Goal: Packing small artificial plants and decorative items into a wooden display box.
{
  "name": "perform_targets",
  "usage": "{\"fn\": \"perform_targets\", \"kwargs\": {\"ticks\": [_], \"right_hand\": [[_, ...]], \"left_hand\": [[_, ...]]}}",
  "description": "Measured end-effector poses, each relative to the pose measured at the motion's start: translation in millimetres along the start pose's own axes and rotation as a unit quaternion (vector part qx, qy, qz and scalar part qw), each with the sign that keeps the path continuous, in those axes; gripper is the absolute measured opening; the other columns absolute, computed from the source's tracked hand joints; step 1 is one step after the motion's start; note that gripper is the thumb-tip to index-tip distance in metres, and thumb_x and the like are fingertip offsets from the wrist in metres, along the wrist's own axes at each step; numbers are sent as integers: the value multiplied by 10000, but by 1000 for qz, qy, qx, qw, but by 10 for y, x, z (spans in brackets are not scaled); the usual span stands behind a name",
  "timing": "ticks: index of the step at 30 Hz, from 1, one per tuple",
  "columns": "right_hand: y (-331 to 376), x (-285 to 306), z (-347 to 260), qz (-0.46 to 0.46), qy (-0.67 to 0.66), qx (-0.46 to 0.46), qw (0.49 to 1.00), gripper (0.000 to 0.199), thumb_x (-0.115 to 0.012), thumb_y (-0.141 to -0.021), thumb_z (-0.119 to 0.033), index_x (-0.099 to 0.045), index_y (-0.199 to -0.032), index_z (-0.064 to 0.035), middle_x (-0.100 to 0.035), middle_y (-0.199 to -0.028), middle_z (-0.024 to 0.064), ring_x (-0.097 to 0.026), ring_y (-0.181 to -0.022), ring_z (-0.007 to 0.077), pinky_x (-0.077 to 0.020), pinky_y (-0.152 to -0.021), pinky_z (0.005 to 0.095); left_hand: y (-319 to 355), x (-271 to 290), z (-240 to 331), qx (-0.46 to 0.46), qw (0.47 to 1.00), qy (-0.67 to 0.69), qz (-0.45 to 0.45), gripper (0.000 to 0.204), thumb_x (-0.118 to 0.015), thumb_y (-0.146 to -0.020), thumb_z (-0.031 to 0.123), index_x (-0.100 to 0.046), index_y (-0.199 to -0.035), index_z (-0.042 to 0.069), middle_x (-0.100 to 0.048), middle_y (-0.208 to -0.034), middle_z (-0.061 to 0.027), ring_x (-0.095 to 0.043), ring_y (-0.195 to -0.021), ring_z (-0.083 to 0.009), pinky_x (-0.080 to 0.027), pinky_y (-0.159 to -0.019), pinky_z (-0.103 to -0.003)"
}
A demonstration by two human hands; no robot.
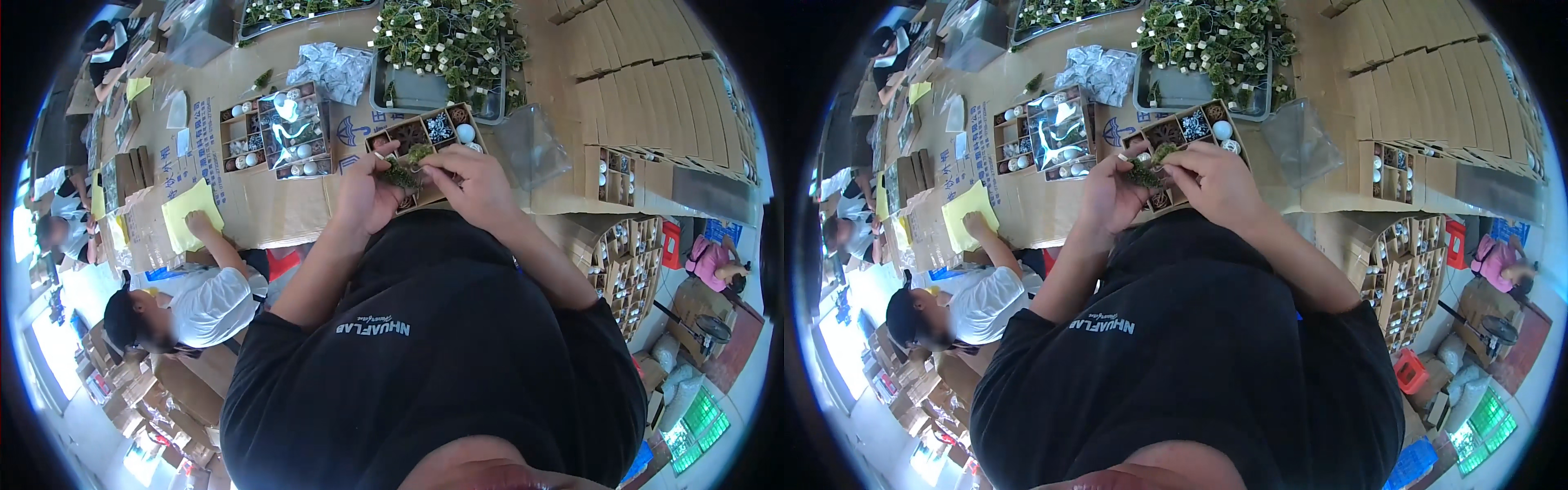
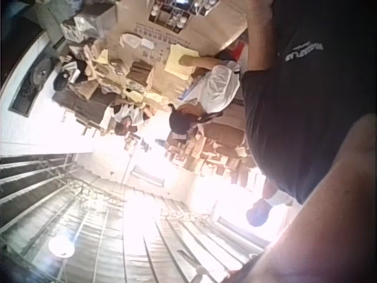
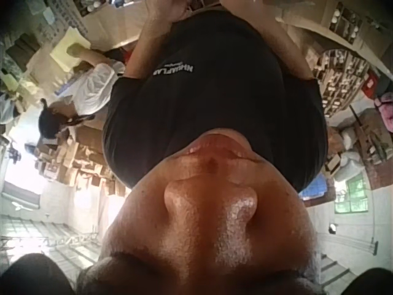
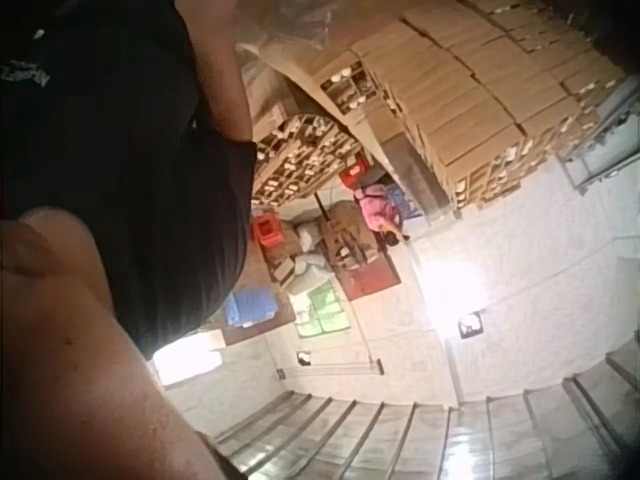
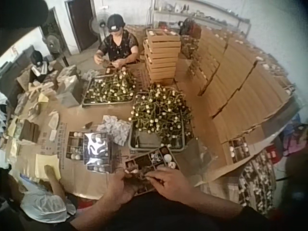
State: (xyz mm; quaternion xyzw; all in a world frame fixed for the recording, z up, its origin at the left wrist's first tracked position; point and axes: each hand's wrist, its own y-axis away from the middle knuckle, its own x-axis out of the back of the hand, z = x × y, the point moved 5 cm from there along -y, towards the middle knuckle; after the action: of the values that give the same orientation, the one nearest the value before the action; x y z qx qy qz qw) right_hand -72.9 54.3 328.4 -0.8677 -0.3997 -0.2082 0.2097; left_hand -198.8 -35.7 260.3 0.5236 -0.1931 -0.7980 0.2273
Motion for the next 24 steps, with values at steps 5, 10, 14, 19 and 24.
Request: {"fn": "perform_targets", "kwargs": {"ticks": [5,10,14,19,24], "right_hand": [[110,-153,3,-15,-40,-50,998,160,-634,-862,-63,-662,-988,32,-610,-783,126,-591,-651,196,-450,-580,296],[144,-239,40,-22,-19,-86,996,170,-648,-838,-100,-665,-961,15,-636,-831,137,-618,-714,308,-490,-660,357],[94,-211,-43,-17,-81,-111,990,243,-659,-834,-115,-638,-1033,23,-624,-894,148,-612,-736,321,-497,-667,366],[136,-217,-55,18,65,106,992,349,-676,-833,-143,-603,-1148,-13,-621,-981,129,-621,-808,297,-503,-685,361],[93,-189,-177,64,66,125,988,438,-689,-824,-174,-564,-1225,-50,-612,-1046,125,-627,-847,292,-506,-687,364]], "left_hand": [[-84,6,-13,36,992,97,-75,428,-380,-887,116,-446,-1270,-64,-540,-1218,-256,-573,-1063,-325,-455,-980,-441],[-97,-89,-72,-11,999,-29,-40,340,-471,-933,211,-502,-1180,-20,-611,-1070,-160,-588,-954,-233,-485,-903,-363],[-172,7,-69,-23,998,52,-29,208,-501,-942,181,-528,-1082,29,-626,-964,-91,-602,-964,-226,-498,-877,-360],[-87,-198,-79,50,978,172,-105,283,-423,-955,264,-531,-1060,24,-633,-1077,-119,-579,-1100,-286,-442,-991,-424],[127,-405,-139,125,983,111,-70,422,-417,-937,300,-523,-1176,-32,-599,-1196,-158,-541,-1171,-296,-411,-1033,-406]]}}
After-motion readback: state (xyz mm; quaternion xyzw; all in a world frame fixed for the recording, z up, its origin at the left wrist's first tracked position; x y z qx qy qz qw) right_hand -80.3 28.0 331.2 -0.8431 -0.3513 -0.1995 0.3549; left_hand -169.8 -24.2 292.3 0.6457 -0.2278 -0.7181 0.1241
